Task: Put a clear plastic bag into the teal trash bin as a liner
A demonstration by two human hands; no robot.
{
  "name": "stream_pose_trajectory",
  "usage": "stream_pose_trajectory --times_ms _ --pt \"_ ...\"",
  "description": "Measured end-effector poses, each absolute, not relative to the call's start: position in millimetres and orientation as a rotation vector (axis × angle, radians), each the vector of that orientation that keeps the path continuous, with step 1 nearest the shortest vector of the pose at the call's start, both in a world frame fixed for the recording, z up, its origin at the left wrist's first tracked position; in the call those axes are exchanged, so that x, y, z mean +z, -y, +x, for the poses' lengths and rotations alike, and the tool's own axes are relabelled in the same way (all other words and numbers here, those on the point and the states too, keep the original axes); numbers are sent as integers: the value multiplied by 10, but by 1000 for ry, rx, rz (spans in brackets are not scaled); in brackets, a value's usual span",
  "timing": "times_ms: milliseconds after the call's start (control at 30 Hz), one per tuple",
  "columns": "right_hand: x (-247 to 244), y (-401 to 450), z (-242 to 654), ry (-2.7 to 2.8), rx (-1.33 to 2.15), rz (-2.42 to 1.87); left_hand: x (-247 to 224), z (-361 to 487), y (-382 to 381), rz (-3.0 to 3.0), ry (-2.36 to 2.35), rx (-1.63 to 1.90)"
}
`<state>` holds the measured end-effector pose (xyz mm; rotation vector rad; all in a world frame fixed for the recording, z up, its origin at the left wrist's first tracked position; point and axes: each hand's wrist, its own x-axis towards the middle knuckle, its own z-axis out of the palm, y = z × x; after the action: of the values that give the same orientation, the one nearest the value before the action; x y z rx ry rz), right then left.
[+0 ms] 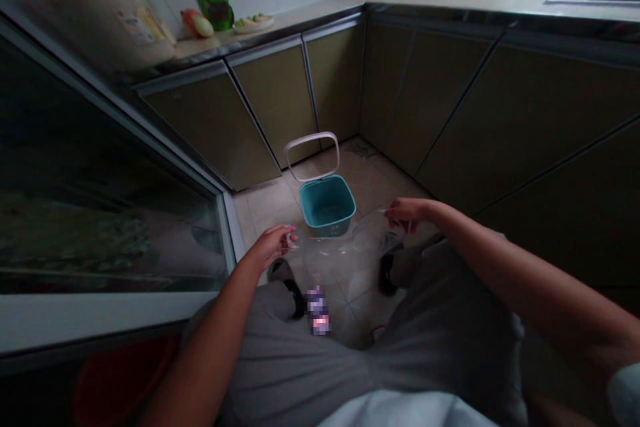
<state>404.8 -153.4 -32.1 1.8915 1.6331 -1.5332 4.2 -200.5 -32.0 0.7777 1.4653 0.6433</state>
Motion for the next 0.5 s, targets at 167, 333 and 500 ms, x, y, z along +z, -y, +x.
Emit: stream_pose_trajectory --times_ms 167,333,500 --pt "-506 1188 3964 -1478 -1227 1753 -608 71 1631 927 -1661 340" --pt "-676 882 3940 -1409 -1264 1716 -968 6 1328 1100 -1808 197" --pt "-853 610 3875 -1450 -1061 1748 -1332 -118 1088 1196 -1844 207"
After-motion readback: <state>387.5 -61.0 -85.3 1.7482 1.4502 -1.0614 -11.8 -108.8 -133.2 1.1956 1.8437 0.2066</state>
